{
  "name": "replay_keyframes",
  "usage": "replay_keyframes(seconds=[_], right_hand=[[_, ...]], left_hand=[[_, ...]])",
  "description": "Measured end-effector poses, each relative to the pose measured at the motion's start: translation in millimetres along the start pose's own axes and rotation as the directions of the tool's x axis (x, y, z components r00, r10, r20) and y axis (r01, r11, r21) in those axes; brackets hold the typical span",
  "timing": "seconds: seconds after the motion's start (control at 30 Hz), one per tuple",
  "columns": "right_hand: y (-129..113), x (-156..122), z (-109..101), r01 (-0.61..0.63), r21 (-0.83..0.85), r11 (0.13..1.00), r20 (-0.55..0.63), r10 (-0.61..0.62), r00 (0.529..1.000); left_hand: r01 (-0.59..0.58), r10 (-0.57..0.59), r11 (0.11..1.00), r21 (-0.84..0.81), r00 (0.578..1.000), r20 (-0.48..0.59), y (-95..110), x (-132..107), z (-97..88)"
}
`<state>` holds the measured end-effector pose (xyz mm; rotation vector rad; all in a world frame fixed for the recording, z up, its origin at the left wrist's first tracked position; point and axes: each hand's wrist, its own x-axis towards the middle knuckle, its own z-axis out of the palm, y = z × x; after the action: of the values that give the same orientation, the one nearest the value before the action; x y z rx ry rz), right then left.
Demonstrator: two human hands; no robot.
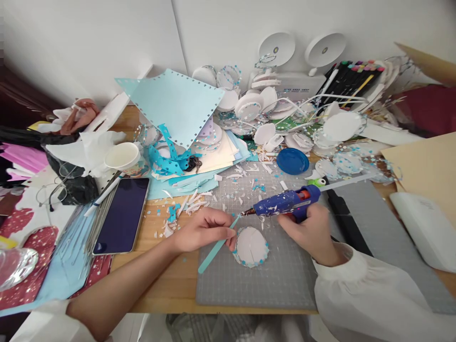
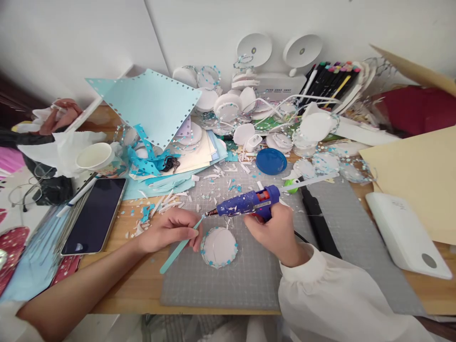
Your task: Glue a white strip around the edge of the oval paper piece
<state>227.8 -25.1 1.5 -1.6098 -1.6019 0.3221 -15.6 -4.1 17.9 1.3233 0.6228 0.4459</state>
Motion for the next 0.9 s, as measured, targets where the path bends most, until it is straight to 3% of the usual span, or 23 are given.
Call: replay_keyframes(seconds=[0.9], right_hand=[[6.4,-3.3,-1.4,0.073,-0.049,0.996,-0.021,-0.074,0.997]], left_hand=[[-0.021,0.021,1.0,0.022,1.0,0.006,-2.6,0.5,0.7]])
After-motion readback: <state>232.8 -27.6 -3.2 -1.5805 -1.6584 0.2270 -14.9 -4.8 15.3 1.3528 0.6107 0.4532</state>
